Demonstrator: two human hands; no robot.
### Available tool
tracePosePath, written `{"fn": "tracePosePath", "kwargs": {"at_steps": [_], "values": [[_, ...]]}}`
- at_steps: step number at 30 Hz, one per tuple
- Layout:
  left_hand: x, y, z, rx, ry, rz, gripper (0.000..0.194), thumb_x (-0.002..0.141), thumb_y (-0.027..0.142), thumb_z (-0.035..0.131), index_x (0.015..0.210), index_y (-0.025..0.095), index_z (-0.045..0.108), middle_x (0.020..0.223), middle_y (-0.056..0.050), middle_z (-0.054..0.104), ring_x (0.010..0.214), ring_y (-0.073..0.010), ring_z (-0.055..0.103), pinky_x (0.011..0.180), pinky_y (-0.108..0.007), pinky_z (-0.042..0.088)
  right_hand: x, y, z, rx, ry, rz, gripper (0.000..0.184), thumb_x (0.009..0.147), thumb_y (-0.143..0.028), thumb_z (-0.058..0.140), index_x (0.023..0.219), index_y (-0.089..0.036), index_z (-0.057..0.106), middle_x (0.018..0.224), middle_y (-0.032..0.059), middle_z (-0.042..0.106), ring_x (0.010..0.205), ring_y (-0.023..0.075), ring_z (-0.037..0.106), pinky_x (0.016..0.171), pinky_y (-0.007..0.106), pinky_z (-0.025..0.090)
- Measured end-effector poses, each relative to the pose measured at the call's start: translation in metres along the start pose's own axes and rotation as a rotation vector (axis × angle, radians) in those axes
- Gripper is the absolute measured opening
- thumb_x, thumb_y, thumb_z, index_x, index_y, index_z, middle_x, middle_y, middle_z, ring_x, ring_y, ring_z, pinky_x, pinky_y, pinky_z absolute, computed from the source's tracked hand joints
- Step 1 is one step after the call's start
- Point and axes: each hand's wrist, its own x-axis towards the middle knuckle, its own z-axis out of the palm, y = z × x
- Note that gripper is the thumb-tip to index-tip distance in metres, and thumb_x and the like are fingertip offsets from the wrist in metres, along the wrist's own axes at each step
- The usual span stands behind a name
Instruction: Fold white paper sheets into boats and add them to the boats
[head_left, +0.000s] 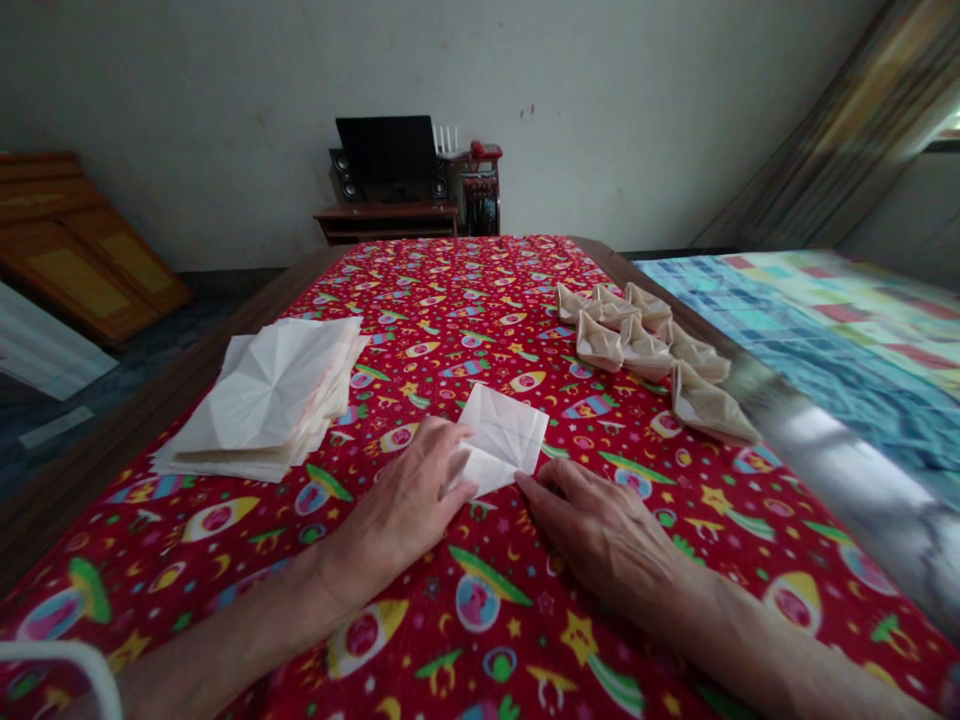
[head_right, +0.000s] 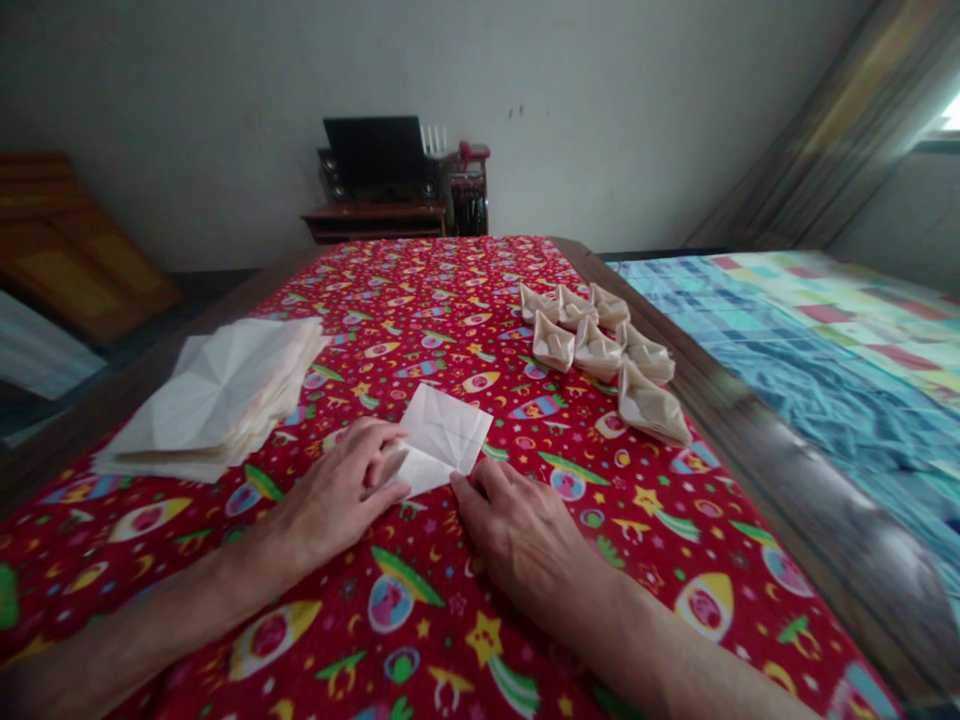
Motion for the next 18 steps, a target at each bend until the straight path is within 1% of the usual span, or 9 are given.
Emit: {"fn": "tracePosePath", "kwargs": {"at_steps": [1, 2, 3, 5, 6, 9, 13, 18], "values": [[0.0, 0.002, -0.001, 0.045, 0.01, 0.066, 0.046, 0.078, 0.01, 0.062, 0.121, 0.02, 0.049, 0.116, -0.005, 0.055, 0.095, -0.0174, 0.057, 0.082, -0.031, 0.05, 0.0, 0.0, 0.0, -0.001, 0.003, 0.001, 0.022, 0.088, -0.012, 0.047, 0.109, -0.02, 0.052, 0.09, 0.0031, 0.051, 0.072, 0.0144, 0.046, 0.057, 0.026, 0.031], [-0.001, 0.004, -0.002, 0.094, -0.001, 0.145, 0.049, 0.082, 0.01, 0.059, 0.127, 0.024, 0.046, 0.127, -0.005, 0.05, 0.108, -0.0196, 0.053, 0.091, -0.034, 0.048, 0.0, 0.0, 0.0, 0.0, 0.008, 0.002, 0.023, 0.089, -0.012, 0.047, 0.109, -0.02, 0.052, 0.089, 0.0029, 0.051, 0.071, 0.0143, 0.046, 0.057, 0.027, 0.031], [-0.002, 0.006, -0.002, 0.14, -0.031, 0.226, 0.046, 0.085, 0.011, 0.054, 0.128, 0.026, 0.046, 0.135, -0.004, 0.046, 0.117, -0.0209, 0.048, 0.097, -0.037, 0.044, 0.001, 0.0, 0.0, 0.003, 0.011, 0.003, 0.024, 0.089, -0.011, 0.046, 0.11, -0.02, 0.051, 0.089, 0.0028, 0.051, 0.071, 0.0142, 0.045, 0.057, 0.027, 0.03], [-0.004, 0.008, -0.002, 0.206, -0.102, 0.347, 0.038, 0.092, 0.013, 0.045, 0.127, 0.027, 0.05, 0.139, 0.0, 0.046, 0.127, -0.0206, 0.041, 0.105, -0.04, 0.038, 0.001, 0.0, -0.001, 0.013, 0.011, 0.005, 0.024, 0.089, -0.011, 0.045, 0.11, -0.02, 0.051, 0.088, 0.0028, 0.05, 0.071, 0.0142, 0.045, 0.058, 0.027, 0.03], [-0.006, 0.008, -0.001, 0.22, -0.133, 0.381, 0.037, 0.094, 0.013, 0.041, 0.128, 0.026, 0.049, 0.139, 0.001, 0.048, 0.129, -0.0196, 0.039, 0.107, -0.04, 0.036, 0.002, 0.0, -0.001, 0.02, 0.009, 0.005, 0.023, 0.089, -0.011, 0.045, 0.109, -0.02, 0.052, 0.088, 0.0029, 0.05, 0.071, 0.0143, 0.045, 0.058, 0.027, 0.03], [-0.009, 0.007, 0.001, 0.221, -0.196, 0.406, 0.039, 0.096, 0.013, 0.034, 0.134, 0.02, 0.044, 0.137, 0.0, 0.051, 0.132, -0.0166, 0.038, 0.112, -0.038, 0.03, 0.002, -0.001, -0.001, 0.03, 0.012, 0.004, 0.02, 0.089, -0.01, 0.045, 0.106, -0.019, 0.053, 0.088, 0.0033, 0.05, 0.072, 0.0148, 0.045, 0.058, 0.027, 0.03], [-0.011, 0.008, -0.002, 0.201, -0.264, 0.404, 0.042, 0.096, 0.012, 0.03, 0.136, 0.02, 0.041, 0.141, -0.001, 0.046, 0.133, -0.0132, 0.036, 0.114, -0.034, 0.026, 0.002, -0.001, 0.0, 0.008, 0.02, 0.014, 0.019, 0.09, -0.011, 0.043, 0.103, -0.019, 0.054, 0.087, 0.0035, 0.05, 0.069, 0.0147, 0.044, 0.056, 0.027, 0.03], [-0.016, 0.007, -0.007, 0.23, -0.296, 0.384, 0.054, 0.088, 0.002, 0.032, 0.138, 0.02, 0.038, 0.145, -0.001, 0.04, 0.135, -0.0136, 0.033, 0.114, -0.036, 0.024, 0.001, -0.001, -0.001, -0.002, 0.026, 0.009, 0.02, 0.09, -0.01, 0.041, 0.102, -0.017, 0.055, 0.085, 0.0045, 0.05, 0.068, 0.0145, 0.045, 0.056, 0.027, 0.031]]}}
